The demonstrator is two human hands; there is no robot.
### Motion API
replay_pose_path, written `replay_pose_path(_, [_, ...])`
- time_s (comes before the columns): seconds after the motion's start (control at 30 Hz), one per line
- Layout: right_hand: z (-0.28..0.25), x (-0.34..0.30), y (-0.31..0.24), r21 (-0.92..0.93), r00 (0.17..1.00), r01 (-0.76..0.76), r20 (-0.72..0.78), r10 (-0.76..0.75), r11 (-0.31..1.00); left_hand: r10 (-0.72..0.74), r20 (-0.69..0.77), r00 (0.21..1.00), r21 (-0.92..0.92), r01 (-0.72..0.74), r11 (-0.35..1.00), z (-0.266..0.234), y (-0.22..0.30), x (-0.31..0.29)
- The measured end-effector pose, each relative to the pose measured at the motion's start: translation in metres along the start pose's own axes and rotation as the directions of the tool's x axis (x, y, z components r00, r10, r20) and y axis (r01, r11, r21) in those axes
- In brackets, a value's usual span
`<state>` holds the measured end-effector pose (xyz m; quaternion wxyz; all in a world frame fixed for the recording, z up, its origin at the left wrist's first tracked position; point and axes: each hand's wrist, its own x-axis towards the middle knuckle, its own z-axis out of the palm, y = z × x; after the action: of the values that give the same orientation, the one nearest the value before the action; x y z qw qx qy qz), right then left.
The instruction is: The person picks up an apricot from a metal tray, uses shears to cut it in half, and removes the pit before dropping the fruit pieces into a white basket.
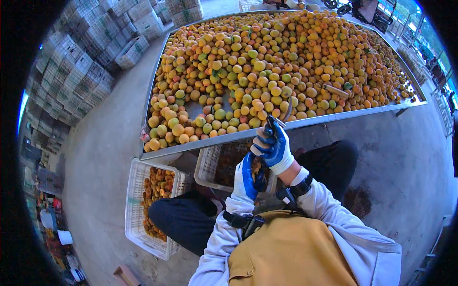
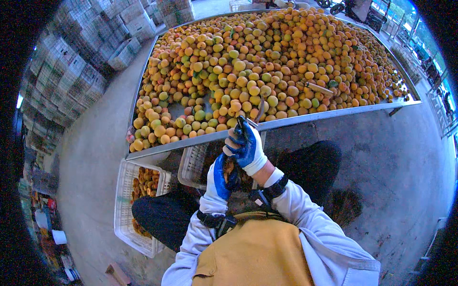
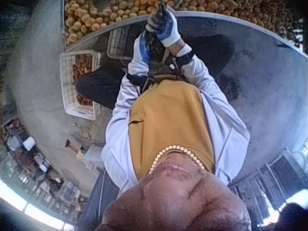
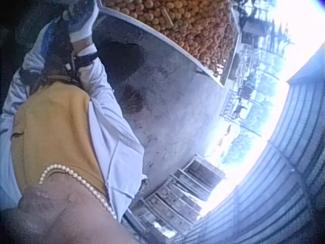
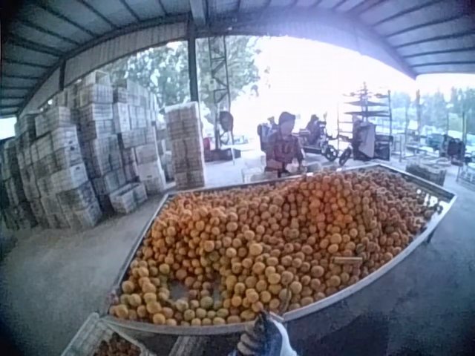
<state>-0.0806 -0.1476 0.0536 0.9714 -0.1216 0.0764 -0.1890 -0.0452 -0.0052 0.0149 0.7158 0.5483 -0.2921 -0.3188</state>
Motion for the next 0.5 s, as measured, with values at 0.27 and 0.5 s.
replay_pose_path(0.27, [-0.009, -0.005, 0.001, 0.055, 0.991, -0.1, 0.091, 0.095, 0.993, 0.141, 0.127, 0.982, 0.352, -0.178, 0.919, -0.002, 0.003, -0.004])
replay_pose_path(0.5, [-0.008, -0.006, -0.004, 0.053, 0.961, -0.071, 0.273, 0.054, 0.996, 0.064, -0.146, 0.987, 0.097, -0.05, 0.994, -0.012, -0.028, 0.016])
